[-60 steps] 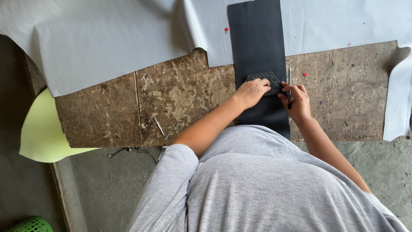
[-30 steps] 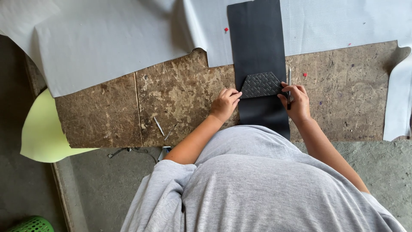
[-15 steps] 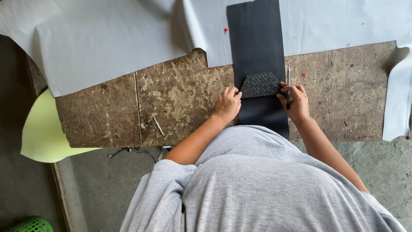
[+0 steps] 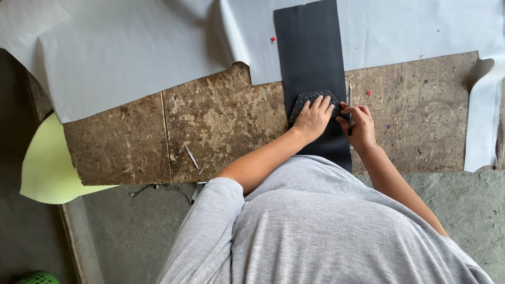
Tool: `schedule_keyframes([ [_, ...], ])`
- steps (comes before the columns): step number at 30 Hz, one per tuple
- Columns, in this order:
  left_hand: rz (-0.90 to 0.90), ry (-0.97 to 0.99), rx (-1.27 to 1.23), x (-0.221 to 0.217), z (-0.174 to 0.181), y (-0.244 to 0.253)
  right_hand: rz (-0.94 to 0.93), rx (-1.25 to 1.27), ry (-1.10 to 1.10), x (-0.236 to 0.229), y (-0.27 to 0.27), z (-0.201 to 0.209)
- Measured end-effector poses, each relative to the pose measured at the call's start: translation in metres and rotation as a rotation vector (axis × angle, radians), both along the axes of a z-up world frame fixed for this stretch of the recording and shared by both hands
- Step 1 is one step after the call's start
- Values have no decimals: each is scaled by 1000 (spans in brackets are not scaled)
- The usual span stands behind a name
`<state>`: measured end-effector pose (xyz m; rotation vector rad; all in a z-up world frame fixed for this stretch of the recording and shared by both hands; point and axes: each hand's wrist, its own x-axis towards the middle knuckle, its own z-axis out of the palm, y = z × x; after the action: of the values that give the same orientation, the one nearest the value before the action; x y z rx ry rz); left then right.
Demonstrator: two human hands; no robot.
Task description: The person places a textured template on a black sheet of material and uses a pencil to trace its outline. They repeatedly reposition the template along the sheet to mark multiple shapes.
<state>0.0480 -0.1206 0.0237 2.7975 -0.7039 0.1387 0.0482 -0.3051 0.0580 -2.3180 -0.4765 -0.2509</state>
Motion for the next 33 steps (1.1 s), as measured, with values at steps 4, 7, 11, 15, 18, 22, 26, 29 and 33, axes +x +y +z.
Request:
schedule_keyframes([
  [4, -13, 14, 15, 3, -15, 0, 7, 25, -18, -2, 1, 2],
  [7, -22, 25, -40, 5, -21, 3, 17, 57, -11, 0, 1, 2],
  [11, -38, 21, -32, 3, -25, 4, 4, 89, -3, -1, 0, 3],
  [15, -52, 7, -12, 2, -23, 6, 22, 105, 19, -3, 0, 10],
  [18, -49, 21, -20, 3, -28, 4, 27, 82, 4, -2, 1, 12],
  [22, -55, 31, -15, 4, -27, 4, 23, 69, -3, -2, 1, 10],
  [26, -55, 38, -19, 6, -33, 5, 26, 56, -22, -2, 0, 6],
  [29, -76, 23, -55, 17, -42, 15, 30, 58, -37, -1, -1, 3],
  [33, -142, 75, -235, 30, -25, 40, 29, 64, -42, -1, -2, 1],
])
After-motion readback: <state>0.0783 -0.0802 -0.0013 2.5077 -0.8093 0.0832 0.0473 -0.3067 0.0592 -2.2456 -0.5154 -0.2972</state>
